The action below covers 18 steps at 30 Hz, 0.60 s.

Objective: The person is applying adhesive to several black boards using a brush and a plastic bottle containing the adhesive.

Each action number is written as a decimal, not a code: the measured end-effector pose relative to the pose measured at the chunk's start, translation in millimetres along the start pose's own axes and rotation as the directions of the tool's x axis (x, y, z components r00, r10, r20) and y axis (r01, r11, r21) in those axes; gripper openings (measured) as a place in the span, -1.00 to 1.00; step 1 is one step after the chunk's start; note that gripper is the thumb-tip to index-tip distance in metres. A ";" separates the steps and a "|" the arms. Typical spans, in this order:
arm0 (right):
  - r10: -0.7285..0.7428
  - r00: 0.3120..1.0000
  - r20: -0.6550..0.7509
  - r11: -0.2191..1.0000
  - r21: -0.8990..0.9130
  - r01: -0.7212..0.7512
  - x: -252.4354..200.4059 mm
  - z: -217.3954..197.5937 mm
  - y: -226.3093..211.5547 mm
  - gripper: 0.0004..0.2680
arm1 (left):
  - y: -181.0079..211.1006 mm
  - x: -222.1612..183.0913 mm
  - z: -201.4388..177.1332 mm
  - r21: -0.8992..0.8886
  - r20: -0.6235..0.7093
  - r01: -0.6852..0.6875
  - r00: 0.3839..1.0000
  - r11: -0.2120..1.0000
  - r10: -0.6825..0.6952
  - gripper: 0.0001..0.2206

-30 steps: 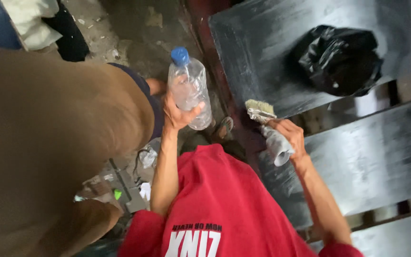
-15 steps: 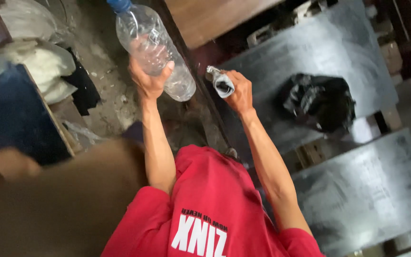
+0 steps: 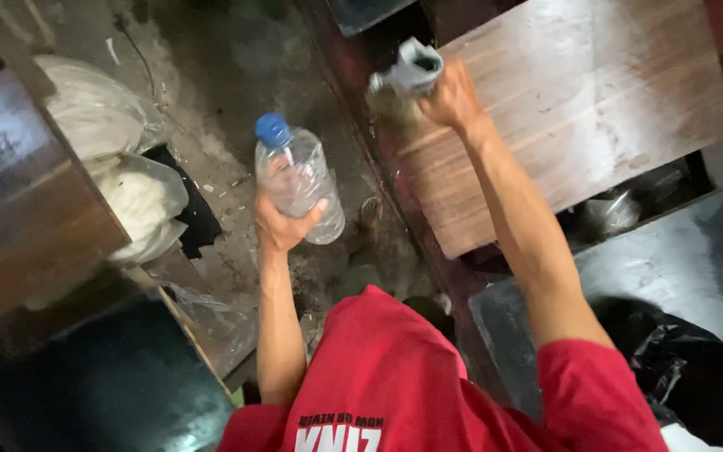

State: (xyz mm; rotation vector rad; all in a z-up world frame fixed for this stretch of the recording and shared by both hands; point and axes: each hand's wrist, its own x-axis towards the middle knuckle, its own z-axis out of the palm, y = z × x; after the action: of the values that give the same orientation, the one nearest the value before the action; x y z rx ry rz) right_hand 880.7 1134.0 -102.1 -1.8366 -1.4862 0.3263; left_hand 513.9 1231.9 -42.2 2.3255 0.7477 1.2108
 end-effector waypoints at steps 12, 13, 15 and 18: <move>0.311 0.879 -0.361 0.890 -0.214 -0.402 -239.0 -36.0 -20.1 -0.81 | -119.2 19.2 -8.8 -0.319 0.193 0.012 0.980 0.948 0.052 -0.21; 0.343 0.846 -0.408 0.852 -0.243 -0.463 -248.5 -39.0 13.0 -0.77 | -118.0 33.9 -5.2 -0.324 0.302 0.162 0.951 0.932 -0.060 -0.21; 0.377 0.793 -0.478 0.798 -0.267 -0.540 -280.3 -70.5 101.0 -0.73 | -115.5 62.7 8.9 -0.323 0.423 0.292 0.895 0.900 -0.138 -0.21; 0.482 0.697 -0.531 0.699 -0.247 -0.672 -320.4 -60.5 204.8 -0.63 | -118.7 88.0 10.8 -0.303 0.474 0.161 0.880 0.939 0.003 -0.19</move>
State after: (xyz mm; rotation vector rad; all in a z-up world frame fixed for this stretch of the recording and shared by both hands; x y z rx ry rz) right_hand 973.0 803.7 -277.3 -2.5308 -0.6349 -0.1327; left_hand 533.2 1377.5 -62.4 2.1438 0.4196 0.6280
